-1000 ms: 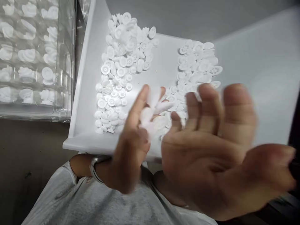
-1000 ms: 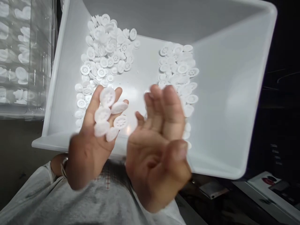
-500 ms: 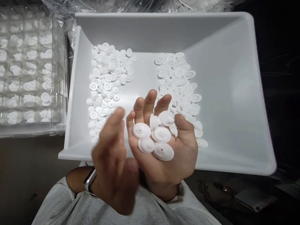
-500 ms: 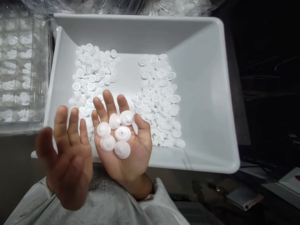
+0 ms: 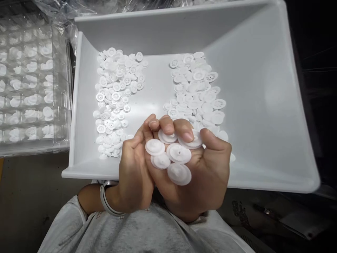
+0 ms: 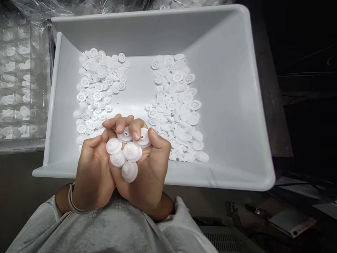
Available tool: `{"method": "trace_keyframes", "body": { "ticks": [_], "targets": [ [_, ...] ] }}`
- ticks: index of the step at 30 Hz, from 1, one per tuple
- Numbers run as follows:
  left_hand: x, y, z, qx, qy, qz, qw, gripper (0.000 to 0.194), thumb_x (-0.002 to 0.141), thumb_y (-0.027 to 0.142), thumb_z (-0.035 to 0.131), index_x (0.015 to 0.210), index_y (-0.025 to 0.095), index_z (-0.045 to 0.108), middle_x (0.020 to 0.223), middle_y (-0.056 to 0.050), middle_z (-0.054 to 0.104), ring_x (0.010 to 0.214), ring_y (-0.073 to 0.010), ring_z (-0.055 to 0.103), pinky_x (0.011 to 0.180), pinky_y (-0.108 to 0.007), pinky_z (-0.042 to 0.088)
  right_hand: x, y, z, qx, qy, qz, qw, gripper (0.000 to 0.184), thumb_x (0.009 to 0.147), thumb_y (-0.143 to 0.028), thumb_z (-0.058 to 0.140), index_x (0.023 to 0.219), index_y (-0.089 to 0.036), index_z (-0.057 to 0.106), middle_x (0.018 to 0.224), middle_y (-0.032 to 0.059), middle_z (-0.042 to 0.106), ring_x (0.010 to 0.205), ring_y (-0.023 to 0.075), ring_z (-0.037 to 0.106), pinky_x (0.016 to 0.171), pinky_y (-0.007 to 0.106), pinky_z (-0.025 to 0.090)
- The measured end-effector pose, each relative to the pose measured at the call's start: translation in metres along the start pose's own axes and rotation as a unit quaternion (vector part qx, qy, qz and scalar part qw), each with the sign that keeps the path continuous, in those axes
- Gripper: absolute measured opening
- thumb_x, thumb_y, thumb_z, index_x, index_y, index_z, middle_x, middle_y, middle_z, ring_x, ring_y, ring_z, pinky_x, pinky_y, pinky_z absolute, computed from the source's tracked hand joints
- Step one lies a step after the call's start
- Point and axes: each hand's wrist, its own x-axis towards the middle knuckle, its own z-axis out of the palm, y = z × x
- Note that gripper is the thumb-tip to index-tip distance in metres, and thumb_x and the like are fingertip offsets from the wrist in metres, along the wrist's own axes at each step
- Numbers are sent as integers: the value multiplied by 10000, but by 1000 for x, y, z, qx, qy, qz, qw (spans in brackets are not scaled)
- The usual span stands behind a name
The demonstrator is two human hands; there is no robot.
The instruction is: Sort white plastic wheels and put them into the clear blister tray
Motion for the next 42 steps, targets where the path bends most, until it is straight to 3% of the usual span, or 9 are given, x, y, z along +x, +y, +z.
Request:
{"method": "trace_keyframes", "body": {
  "ticks": [6,12,16,21,23,26,29,32,42],
  "targets": [
    [-1,-2,0,-1,48,-49,998,184,890,354,495,833,221,610,959,-13,652,1237,-196,579,1106,-297,451,-3,-12,-4,-169,-62,-94,979,358,836,-421,550,624,-212,350,710,11,346,747,174,450,813,344,488],
    [7,-5,-1,-138,20,-96,986,294,911,264,383,1031,222,648,1154,-13,706,1098,-165,665,1059,-344,487,-5,-9,-3,-300,-41,-220,927,293,900,-354,440,658,-212,355,675,14,339,648,169,399,674,335,443],
    [11,-6,-1,-208,42,-70,975,199,860,195,432,803,186,622,864,2,704,869,-134,699,947,-306,536,-6,-3,-3,-304,-8,-354,884,287,934,-308,391,685,-210,287,700,13,308,641,167,375,678,325,425],
    [13,3,-5,-226,42,-20,973,209,849,125,433,715,159,589,710,15,595,667,-67,649,692,-172,537,-2,-13,-16,-222,-30,-179,958,394,877,-387,577,648,-208,311,641,-17,255,580,134,335,545,289,385],
    [12,8,-7,-235,41,-13,971,216,847,92,427,706,162,575,679,26,577,586,-48,616,573,-140,496,-2,-17,-20,-206,-65,-149,965,293,899,-320,547,678,-217,384,625,-31,243,519,114,321,447,262,331],
    [11,16,-11,-246,35,-22,968,246,850,86,392,712,158,582,628,28,551,491,-32,563,466,-119,433,-6,-20,-22,-358,-154,-195,900,215,939,-123,392,865,-232,561,648,-26,392,526,108,435,447,259,381],
    [11,19,-15,-243,10,-32,969,279,859,127,369,748,147,625,619,18,564,485,-40,572,477,-129,461,-13,-23,-21,-540,-246,-228,772,357,867,30,455,1048,-217,640,865,11,578,748,114,587,618,257,490],
    [13,17,-20,-239,-8,-24,971,258,842,151,415,773,153,663,621,22,594,599,-70,657,613,-161,536,-17,-24,-21,-620,-247,-293,685,380,845,68,503,1084,-189,647,868,11,542,769,101,563,636,239,479],
    [10,11,-26,-163,-109,-40,980,298,905,260,430,932,195,720,1030,-3,741,1019,-135,694,1003,-292,461,-20,-13,-26,-706,-168,-337,601,372,832,-85,713,1175,-214,646,762,-1,531,659,127,516,592,273,459]
  ]
}}
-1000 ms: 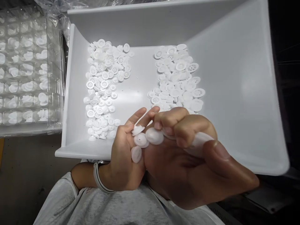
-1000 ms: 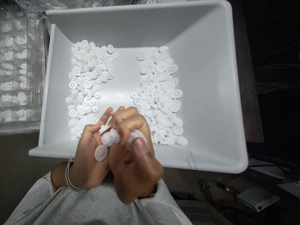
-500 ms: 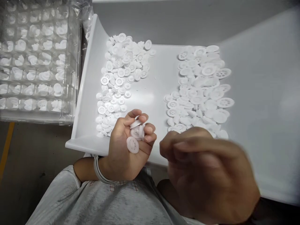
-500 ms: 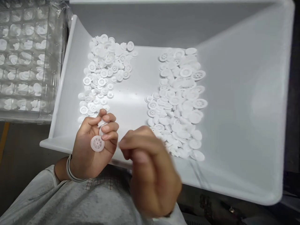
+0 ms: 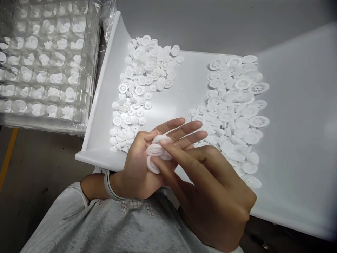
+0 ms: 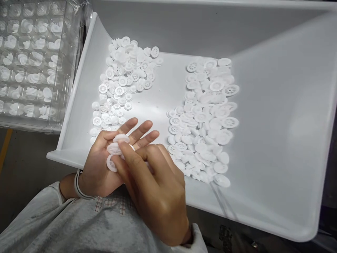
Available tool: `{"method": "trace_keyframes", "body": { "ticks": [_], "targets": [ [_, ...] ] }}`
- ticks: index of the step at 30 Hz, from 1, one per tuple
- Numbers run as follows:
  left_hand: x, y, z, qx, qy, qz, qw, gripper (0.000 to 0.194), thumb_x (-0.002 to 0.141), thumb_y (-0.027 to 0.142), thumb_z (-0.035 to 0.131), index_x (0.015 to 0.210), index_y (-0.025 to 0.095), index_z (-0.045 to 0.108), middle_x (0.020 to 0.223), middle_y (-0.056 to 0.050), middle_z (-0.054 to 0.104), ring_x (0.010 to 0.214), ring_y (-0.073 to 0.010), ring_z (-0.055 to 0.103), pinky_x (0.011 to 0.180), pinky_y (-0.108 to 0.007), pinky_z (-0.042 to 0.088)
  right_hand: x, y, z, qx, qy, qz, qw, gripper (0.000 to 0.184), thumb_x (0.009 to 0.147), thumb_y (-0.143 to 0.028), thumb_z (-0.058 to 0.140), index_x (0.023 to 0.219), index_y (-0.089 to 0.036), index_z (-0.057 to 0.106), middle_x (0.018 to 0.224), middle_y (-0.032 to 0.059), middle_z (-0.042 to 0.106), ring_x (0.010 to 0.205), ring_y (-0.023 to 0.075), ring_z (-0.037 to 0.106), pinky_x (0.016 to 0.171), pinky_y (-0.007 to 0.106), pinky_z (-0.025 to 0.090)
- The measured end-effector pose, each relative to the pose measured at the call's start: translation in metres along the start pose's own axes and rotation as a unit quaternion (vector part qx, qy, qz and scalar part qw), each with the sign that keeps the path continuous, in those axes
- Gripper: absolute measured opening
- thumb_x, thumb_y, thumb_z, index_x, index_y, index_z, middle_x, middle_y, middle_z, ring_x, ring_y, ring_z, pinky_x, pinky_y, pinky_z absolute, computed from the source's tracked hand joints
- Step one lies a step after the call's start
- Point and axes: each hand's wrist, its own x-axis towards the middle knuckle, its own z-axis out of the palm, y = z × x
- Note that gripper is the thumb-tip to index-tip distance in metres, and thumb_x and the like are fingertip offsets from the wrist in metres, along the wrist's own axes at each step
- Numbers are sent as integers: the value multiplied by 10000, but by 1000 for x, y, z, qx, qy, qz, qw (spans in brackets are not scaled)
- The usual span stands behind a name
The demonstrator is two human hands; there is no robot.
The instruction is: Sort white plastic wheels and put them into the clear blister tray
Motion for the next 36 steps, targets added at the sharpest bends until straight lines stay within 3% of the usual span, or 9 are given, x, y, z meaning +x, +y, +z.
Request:
{"method": "trace_keyframes", "body": {
  "ticks": [4,9,16,20,23,30,36],
  "targets": [
    [0,0,0,11,12,-2,1000,283,919,297,446,1031,232,697,1069,-2,745,1080,-174,693,1081,-342,417,2,-1,-5,42,-23,2,999,303,842,-103,694,1114,-229,646,771,18,568,674,142,554,567,280,457],
    [-3,0,1,31,20,-20,999,351,949,306,439,1251,288,616,1168,-24,729,1177,-204,659,1062,-374,452,6,0,-12,54,-40,21,998,334,862,-102,655,1149,-270,627,784,26,582,677,147,583,563,280,478],
    [-4,2,2,46,12,-20,999,418,971,385,457,1377,330,541,1197,-17,721,1203,-188,646,1062,-340,459,13,10,-23,14,-82,-1,997,150,906,-177,580,930,-279,687,672,18,565,595,138,526,482,263,412],
    [-4,1,1,53,11,-24,998,456,972,392,438,1415,309,506,1249,-33,701,1258,-208,610,1120,-381,414,9,9,-22,11,-36,39,999,112,890,-175,639,966,-246,680,715,8,596,553,100,478,476,260,370],
    [-4,-1,0,64,-1,-33,997,443,961,368,457,1390,292,538,1263,-33,694,1279,-212,594,1154,-389,384,8,6,-19,-1,-6,81,997,214,854,-137,703,1035,-246,671,772,-8,609,541,76,431,501,265,362],
    [-3,-4,7,93,30,-32,995,433,978,344,454,1370,190,552,1185,-56,726,1280,-187,592,1162,-344,394,16,10,-16,62,-2,118,991,135,860,-135,703,934,-247,688,783,-28,680,630,100,598,564,267,459],
    [-2,-4,3,101,1,-28,995,435,1007,342,387,1384,181,532,1236,-60,707,1301,-168,573,1189,-344,367,16,11,-17,79,6,156,985,96,880,-169,688,917,-258,692,780,-34,688,643,108,613,555,265,473]
  ]
}}
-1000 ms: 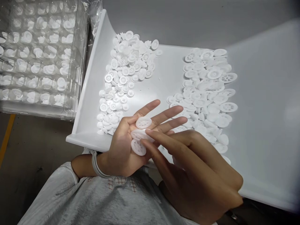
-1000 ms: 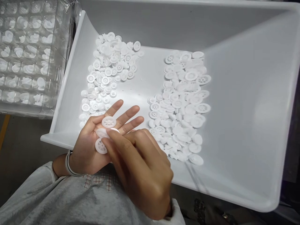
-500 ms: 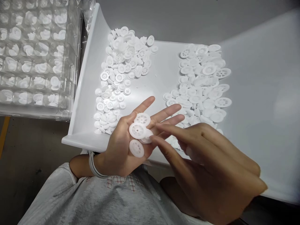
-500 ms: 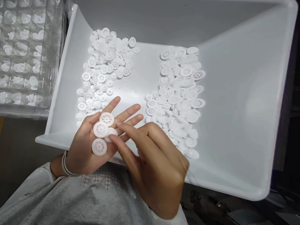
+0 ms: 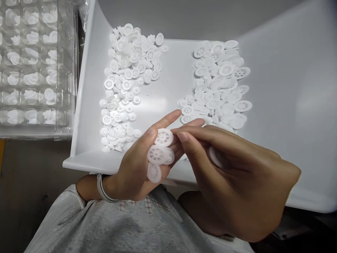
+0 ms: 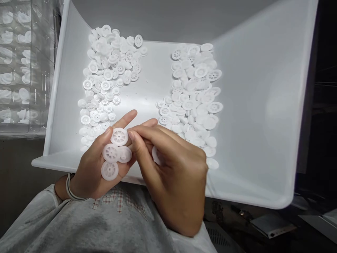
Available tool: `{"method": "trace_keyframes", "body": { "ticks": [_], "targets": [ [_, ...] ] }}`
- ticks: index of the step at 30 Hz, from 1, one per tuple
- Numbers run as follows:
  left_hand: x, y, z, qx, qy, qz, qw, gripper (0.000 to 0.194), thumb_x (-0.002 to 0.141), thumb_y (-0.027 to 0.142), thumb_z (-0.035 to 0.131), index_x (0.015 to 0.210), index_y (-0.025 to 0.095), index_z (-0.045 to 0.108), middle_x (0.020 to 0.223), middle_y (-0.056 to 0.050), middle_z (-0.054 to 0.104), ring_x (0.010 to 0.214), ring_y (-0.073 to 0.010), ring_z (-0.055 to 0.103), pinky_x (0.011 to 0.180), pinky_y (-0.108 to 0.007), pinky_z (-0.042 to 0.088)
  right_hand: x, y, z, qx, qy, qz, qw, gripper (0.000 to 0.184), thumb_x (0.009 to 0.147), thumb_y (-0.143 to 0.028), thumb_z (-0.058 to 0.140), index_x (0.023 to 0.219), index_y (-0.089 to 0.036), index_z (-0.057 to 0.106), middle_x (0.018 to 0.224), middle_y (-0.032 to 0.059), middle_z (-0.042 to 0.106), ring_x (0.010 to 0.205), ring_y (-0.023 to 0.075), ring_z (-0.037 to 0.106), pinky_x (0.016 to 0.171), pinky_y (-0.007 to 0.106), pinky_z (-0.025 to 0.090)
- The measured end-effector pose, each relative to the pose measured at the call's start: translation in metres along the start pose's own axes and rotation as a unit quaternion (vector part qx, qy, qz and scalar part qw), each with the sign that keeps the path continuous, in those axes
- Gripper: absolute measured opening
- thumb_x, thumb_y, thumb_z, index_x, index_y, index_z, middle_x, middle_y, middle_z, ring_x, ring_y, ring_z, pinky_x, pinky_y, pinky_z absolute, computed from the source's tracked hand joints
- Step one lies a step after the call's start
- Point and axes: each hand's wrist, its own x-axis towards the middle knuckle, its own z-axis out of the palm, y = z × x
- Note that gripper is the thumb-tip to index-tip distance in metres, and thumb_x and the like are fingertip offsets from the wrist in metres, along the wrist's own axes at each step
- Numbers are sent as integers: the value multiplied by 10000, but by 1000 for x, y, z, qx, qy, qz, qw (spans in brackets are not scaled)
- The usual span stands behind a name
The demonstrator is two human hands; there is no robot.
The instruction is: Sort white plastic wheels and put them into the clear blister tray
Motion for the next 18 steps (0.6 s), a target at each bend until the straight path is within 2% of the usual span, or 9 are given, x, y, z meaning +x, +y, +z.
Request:
{"method": "trace_keyframes", "body": {
  "ticks": [4,8,13,18],
  "targets": [
    [-1,-1,-2,-12,-9,-2,1000,395,1010,320,393,1343,199,568,1217,-41,715,1290,-149,581,1180,-332,377,2,0,-2,-12,-17,0,1000,83,877,-193,702,927,-259,697,800,-43,708,663,97,632,557,234,486],
    [-1,0,2,-15,23,-8,1000,408,998,314,429,1352,168,570,1196,-66,721,1276,-168,593,1170,-327,383,5,-1,-5,6,-16,-2,1000,103,879,-154,684,900,-254,690,819,-50,716,695,91,652,583,200,510],
    [-1,0,2,-8,25,-23,999,441,981,344,457,1387,200,552,1264,-83,690,1292,-167,580,1171,-297,378,8,0,-14,21,-61,-14,998,166,916,-164,618,974,-287,715,922,-24,744,789,145,710,649,231,578],
    [-1,-2,-2,-12,5,-20,1000,426,962,366,507,1355,221,585,1293,-78,674,1329,-184,548,1186,-310,352,16,2,-15,-2,-102,-38,994,60,863,-203,701,914,-234,700,799,-22,720,634,126,665,558,220,542]
  ]
}}
